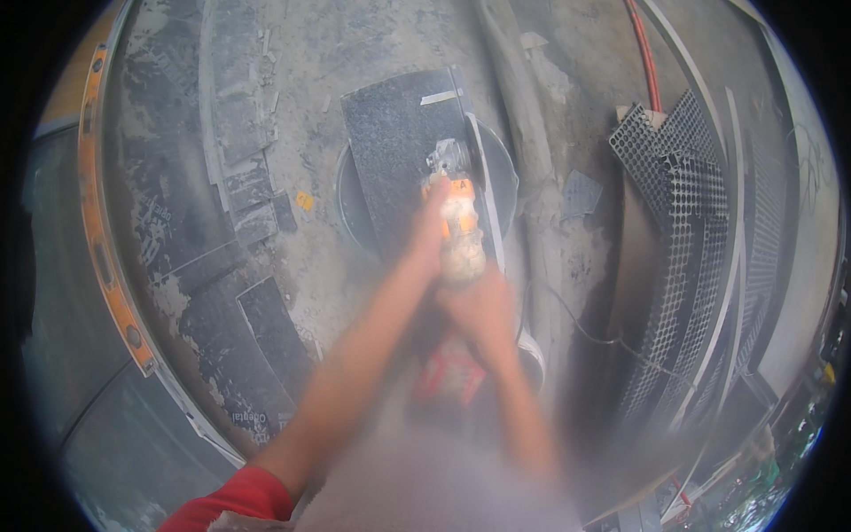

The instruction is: The person uses an angle grinder to cut a dark rectangular tile resting on a bucket. They hold the tile with their left hand and guide the grinder with their right hand along a marked line, then briefly lift the grinder to inspect the cut.

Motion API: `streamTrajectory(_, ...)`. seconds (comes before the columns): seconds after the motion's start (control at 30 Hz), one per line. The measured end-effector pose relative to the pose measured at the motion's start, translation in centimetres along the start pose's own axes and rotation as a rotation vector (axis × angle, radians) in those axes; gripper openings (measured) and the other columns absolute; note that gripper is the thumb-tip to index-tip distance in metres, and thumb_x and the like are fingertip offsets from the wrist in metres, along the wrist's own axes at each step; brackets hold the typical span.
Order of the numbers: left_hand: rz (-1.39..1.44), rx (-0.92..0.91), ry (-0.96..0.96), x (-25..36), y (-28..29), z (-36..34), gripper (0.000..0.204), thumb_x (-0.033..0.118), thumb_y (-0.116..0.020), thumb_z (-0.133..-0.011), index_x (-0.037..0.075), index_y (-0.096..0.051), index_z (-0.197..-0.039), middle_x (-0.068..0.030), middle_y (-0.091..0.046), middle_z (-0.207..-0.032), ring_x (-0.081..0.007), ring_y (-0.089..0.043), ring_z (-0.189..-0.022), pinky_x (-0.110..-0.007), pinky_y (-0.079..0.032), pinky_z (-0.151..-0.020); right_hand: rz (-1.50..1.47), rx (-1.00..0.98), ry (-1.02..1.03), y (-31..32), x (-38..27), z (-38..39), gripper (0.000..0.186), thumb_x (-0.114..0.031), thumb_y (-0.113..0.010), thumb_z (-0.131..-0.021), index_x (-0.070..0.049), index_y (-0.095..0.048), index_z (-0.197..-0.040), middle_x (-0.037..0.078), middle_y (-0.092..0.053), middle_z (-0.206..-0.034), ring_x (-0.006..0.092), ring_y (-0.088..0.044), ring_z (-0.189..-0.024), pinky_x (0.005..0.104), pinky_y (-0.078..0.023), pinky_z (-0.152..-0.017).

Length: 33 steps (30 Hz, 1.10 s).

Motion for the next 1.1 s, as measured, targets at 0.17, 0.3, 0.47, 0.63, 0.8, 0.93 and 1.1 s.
streamTrajectory(0.17,0.059,-0.045,0.014,-0.9,0.0,0.9,0.057,0.046,-0.065,-0.091,-0.003,-0.058,-0.12,-0.0115,-0.066,-0.103,-0.0181,-0.067,-0.085,-0.034,-0.057,-0.073,0.005,0.02,-0.017,0.0,0.8,0.6,0.056,-0.02,-0.076,-0.061,0.007,-0.059,-0.108,0.025,-0.07,-0.093,0.0376,-0.07,-0.089,0.0422,-0.054,-0.082)
streamTrajectory(0.3,0.056,-0.035,-0.008,-1.2,0.3,1.2,0.057,0.047,-0.066,-0.091,-0.002,-0.058,-0.12,-0.0104,-0.066,-0.1,-0.0173,-0.067,-0.083,-0.033,-0.057,-0.073,0.02,0.021,-0.024,-0.2,1.3,0.9,0.057,-0.02,-0.076,-0.061,0.006,-0.059,-0.108,0.025,-0.07,-0.094,0.0384,-0.07,-0.09,0.0432,-0.054,-0.082)
streamTrajectory(0.47,0.035,-0.057,-0.013,-1.5,0.4,1.3,0.058,0.048,-0.067,-0.09,-0.001,-0.058,-0.119,-0.0095,-0.066,-0.097,-0.0173,-0.067,-0.08,-0.033,-0.057,-0.071,0.036,0.037,-0.014,-0.2,1.8,1.0,0.056,-0.02,-0.077,-0.061,0.006,-0.059,-0.108,0.026,-0.07,-0.095,0.039,-0.069,-0.091,0.0437,-0.054,-0.083)
streamTrajectory(0.63,0.035,-0.049,-0.035,-1.4,0.3,1.7,0.057,0.048,-0.066,-0.09,-0.001,-0.058,-0.118,-0.0098,-0.066,-0.097,-0.0173,-0.067,-0.079,-0.033,-0.057,-0.069,0.043,0.038,-0.007,-0.2,1.9,1.0,0.058,-0.02,-0.077,-0.061,0.007,-0.058,-0.109,0.026,-0.069,-0.096,0.0402,-0.069,-0.092,0.0439,-0.053,-0.084)
streamTrajectory(0.8,-0.038,-0.026,-0.063,-1.6,0.4,1.8,0.051,0.05,-0.054,-0.096,0.003,-0.059,-0.115,-0.0134,-0.066,-0.088,-0.0242,-0.067,-0.071,-0.037,-0.057,-0.063,0.051,0.03,-0.011,-0.3,2.3,1.2,0.059,-0.02,-0.077,-0.061,0.007,-0.057,-0.11,0.027,-0.069,-0.096,0.0416,-0.068,-0.093,0.0446,-0.053,-0.083)
streamTrajectory(0.93,0.027,-0.051,-0.036,-2.1,0.6,1.7,0.055,0.048,-0.063,-0.092,0.0,-0.058,-0.118,-0.0113,-0.066,-0.096,-0.0197,-0.067,-0.077,-0.034,-0.057,-0.067,0.07,0.023,-0.04,-0.3,2.6,1.2,0.06,-0.021,-0.077,-0.061,0.007,-0.057,-0.11,0.027,-0.069,-0.095,0.0414,-0.068,-0.092,0.045,-0.053,-0.083)
streamTrajectory(1.1,0.039,-0.052,-0.032,-1.6,0.5,1.7,0.061,0.049,-0.067,-0.089,-0.002,-0.057,-0.12,-0.011,-0.066,-0.1,-0.0181,-0.067,-0.082,-0.033,-0.057,-0.071,0.057,0.034,-0.013,-0.3,2.1,1.0,0.058,-0.02,-0.077,-0.061,0.007,-0.058,-0.109,0.026,-0.069,-0.094,0.0404,-0.069,-0.09,0.0448,-0.054,-0.082)
Point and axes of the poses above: each hand's wrist, its own z-axis away from the middle knuckle, its own y-axis out of the back of the hand, x = y × z, the point moved 9 cm from there along -z, towards the middle knuckle
